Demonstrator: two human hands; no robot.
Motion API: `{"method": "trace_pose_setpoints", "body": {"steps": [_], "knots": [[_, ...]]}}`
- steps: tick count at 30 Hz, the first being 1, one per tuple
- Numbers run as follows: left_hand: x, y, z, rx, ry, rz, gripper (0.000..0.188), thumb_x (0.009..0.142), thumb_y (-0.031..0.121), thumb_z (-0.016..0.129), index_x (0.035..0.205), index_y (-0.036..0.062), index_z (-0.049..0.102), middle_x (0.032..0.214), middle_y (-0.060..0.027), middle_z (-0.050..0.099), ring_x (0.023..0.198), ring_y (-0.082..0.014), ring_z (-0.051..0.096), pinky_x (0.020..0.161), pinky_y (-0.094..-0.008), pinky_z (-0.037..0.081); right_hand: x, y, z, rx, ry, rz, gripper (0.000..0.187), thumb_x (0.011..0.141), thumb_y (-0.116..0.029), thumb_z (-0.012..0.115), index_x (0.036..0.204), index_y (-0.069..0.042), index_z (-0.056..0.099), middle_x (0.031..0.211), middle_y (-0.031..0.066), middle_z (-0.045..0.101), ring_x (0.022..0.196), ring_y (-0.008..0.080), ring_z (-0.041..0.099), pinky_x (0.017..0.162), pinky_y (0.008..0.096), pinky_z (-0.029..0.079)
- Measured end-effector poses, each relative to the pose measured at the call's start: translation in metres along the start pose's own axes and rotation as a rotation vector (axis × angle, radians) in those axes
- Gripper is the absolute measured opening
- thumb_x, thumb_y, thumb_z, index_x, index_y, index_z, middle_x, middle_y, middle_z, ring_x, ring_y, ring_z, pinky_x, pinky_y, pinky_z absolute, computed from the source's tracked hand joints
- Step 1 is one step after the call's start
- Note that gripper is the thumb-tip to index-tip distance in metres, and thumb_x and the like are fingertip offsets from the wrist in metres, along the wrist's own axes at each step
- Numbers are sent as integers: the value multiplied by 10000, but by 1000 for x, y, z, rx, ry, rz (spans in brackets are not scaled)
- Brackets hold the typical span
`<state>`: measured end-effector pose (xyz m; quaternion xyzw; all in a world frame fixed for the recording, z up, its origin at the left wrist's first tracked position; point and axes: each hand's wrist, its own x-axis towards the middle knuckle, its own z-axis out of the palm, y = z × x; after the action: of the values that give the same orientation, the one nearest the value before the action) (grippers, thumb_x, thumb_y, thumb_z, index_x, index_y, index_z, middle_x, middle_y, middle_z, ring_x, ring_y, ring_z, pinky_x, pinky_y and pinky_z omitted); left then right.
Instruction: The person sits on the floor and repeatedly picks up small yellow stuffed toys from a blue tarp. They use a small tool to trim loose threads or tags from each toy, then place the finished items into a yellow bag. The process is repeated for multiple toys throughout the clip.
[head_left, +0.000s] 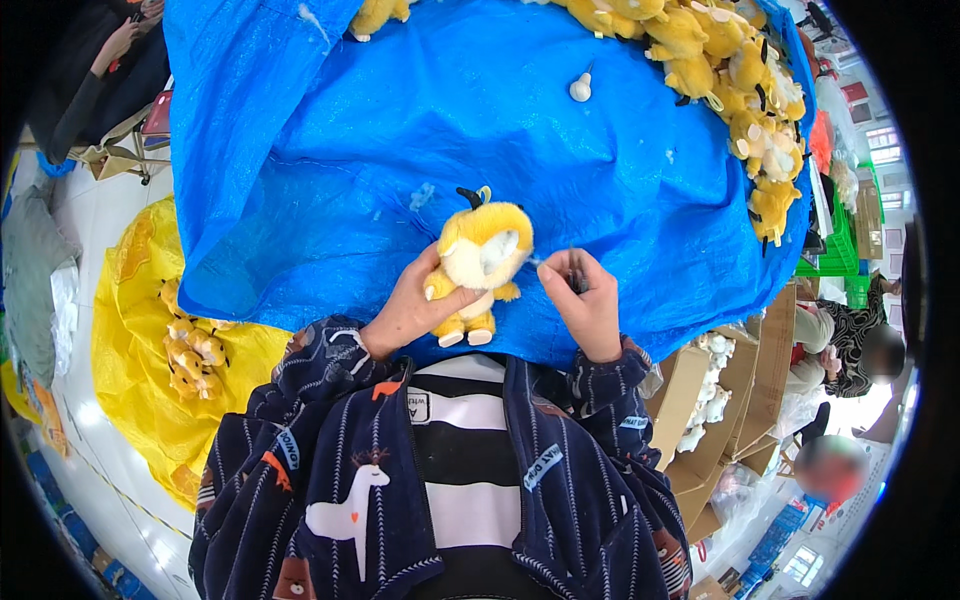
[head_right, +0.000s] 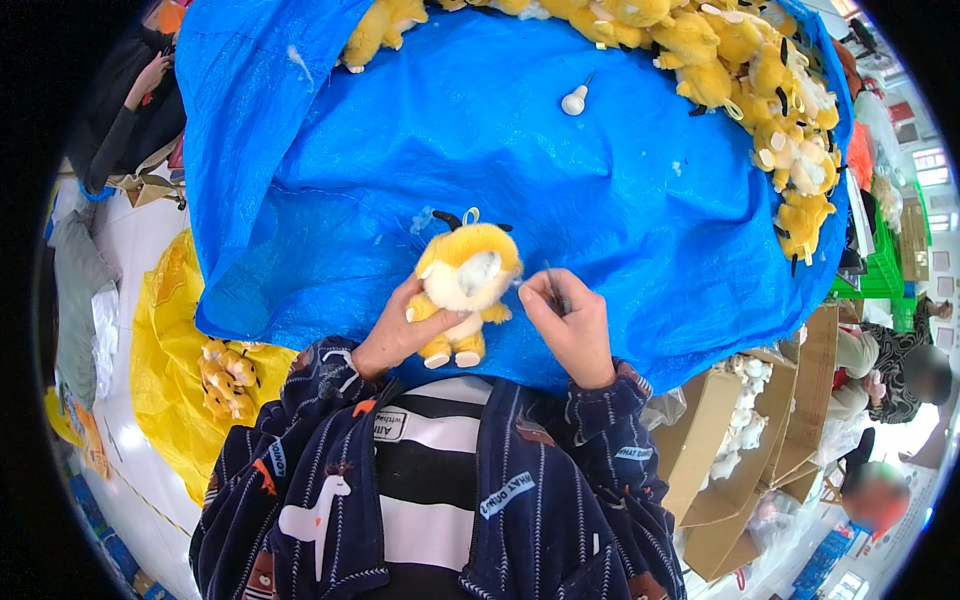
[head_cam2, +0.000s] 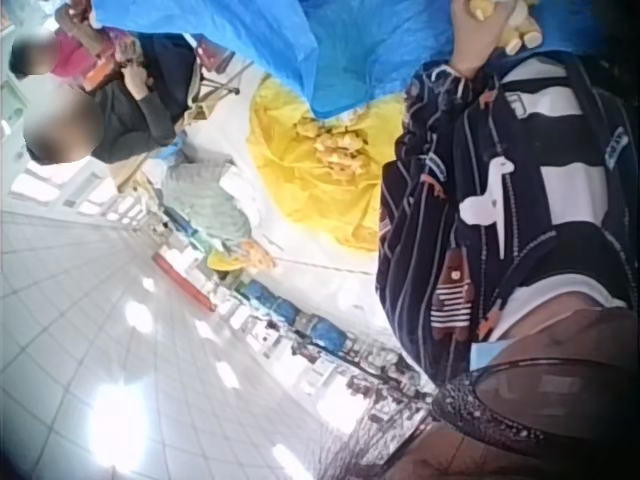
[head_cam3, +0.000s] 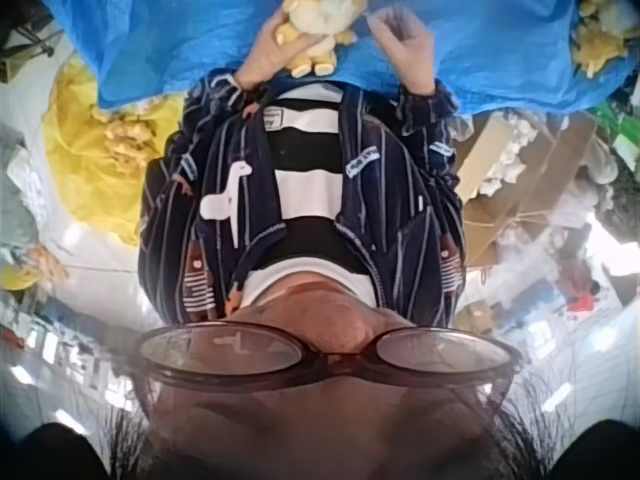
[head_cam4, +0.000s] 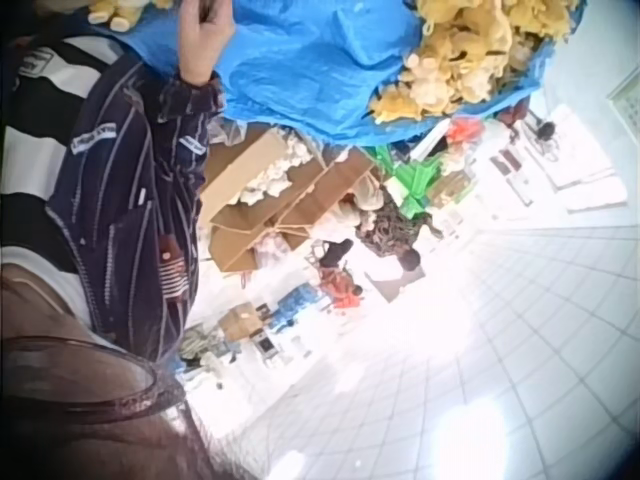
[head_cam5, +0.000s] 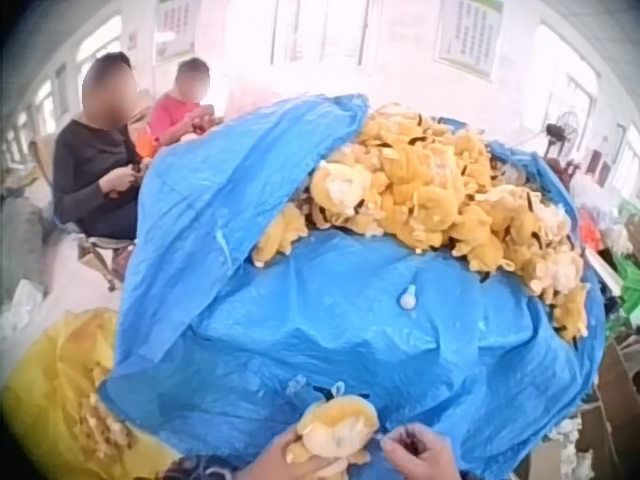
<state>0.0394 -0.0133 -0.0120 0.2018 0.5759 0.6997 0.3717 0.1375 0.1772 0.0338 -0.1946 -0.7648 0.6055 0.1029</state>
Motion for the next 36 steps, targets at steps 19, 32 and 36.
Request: {"method": "trace_pose_setpoints", "body": {"steps": [19,32,36], "knots": [[1,11,5,-354,-124,-117,427,876,168,581,1247,20,431,1136,-62,548,1017,-145,541,850,-275,452,-13,0,37,-25,97,-72,152,838,-100,616,901,38,613,693,79,626,629,83,574,580,228,459],[1,6,8,-364,-9,-50,436,870,175,597,1247,27,436,1132,-61,551,1013,-137,543,849,-266,449,0,11,38,-384,205,-197,111,805,-96,652,825,4,610,680,128,611,555,215,594,504,289,450],[2,8,3,-272,92,-9,422,861,164,609,1227,20,455,1132,-58,553,1021,-139,537,862,-265,439,3,14,30,-446,170,3,103,797,-94,658,826,-5,614,675,120,607,559,195,595,498,293,451]]}}
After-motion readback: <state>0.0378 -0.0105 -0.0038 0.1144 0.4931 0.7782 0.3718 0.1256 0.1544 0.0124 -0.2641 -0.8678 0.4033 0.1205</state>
